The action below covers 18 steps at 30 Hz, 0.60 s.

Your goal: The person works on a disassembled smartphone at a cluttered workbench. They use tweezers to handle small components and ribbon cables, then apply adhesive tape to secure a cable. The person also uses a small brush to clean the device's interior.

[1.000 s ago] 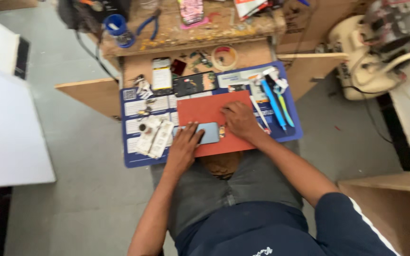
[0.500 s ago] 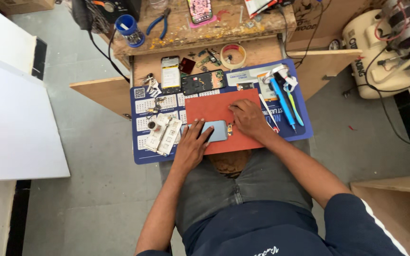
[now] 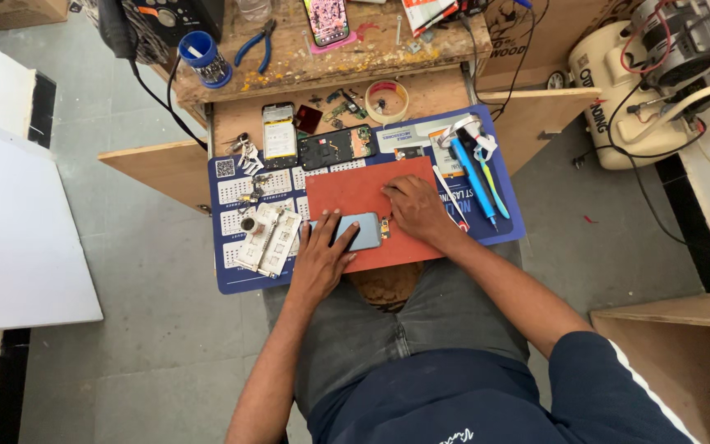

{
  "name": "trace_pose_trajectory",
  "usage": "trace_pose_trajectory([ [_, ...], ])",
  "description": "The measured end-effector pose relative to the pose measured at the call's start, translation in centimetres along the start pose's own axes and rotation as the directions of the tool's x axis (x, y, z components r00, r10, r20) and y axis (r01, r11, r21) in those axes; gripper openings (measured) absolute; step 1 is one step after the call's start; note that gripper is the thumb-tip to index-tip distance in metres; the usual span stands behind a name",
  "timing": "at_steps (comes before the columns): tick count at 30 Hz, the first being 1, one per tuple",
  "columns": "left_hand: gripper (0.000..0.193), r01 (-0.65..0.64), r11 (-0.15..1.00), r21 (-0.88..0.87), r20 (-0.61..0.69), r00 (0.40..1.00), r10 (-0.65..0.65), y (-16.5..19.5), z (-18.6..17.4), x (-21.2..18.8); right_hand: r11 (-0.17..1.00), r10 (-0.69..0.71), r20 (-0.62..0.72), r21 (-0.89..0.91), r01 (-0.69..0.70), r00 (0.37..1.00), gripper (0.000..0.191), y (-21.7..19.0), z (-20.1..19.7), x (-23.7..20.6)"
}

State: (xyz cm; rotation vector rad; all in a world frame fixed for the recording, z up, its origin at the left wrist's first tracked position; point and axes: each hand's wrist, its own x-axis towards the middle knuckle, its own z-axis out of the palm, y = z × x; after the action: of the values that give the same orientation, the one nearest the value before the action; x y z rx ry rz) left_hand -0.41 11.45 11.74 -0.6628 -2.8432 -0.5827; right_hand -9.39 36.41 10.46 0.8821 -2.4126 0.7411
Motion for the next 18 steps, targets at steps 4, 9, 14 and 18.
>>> trace_pose_trajectory([
  [4, 0.060, 0.001, 1.000, 0.007, -0.011, 1.000, -0.001, -0.12, -0.10, -0.15, 1.000, -0.019, -0.006, 0.006, 0.019, 1.000, 0.026, -0.10, -0.05, 0.06],
  [9, 0.061, -0.005, 1.000, 0.010, -0.023, 1.000, 0.006, -0.35, 0.09, 0.03, 1.000, 0.000, -0.005, 0.008, 0.000, 1.000, 0.025, -0.18, -0.20, 0.19],
  [14, 0.060, 0.002, 1.000, 0.031, -0.011, 1.000, -0.002, -0.41, 0.51, -0.22, 1.000, -0.011, -0.003, 0.002, 0.011, 1.000, 0.026, -0.19, -0.19, 0.00],
  [18, 0.060, 0.006, 1.000, 0.005, -0.022, 1.000, -0.006, -0.45, 0.50, -0.30, 1.000, -0.016, 0.004, 0.003, 0.016, 1.000, 0.027, -0.08, -0.11, -0.08],
])
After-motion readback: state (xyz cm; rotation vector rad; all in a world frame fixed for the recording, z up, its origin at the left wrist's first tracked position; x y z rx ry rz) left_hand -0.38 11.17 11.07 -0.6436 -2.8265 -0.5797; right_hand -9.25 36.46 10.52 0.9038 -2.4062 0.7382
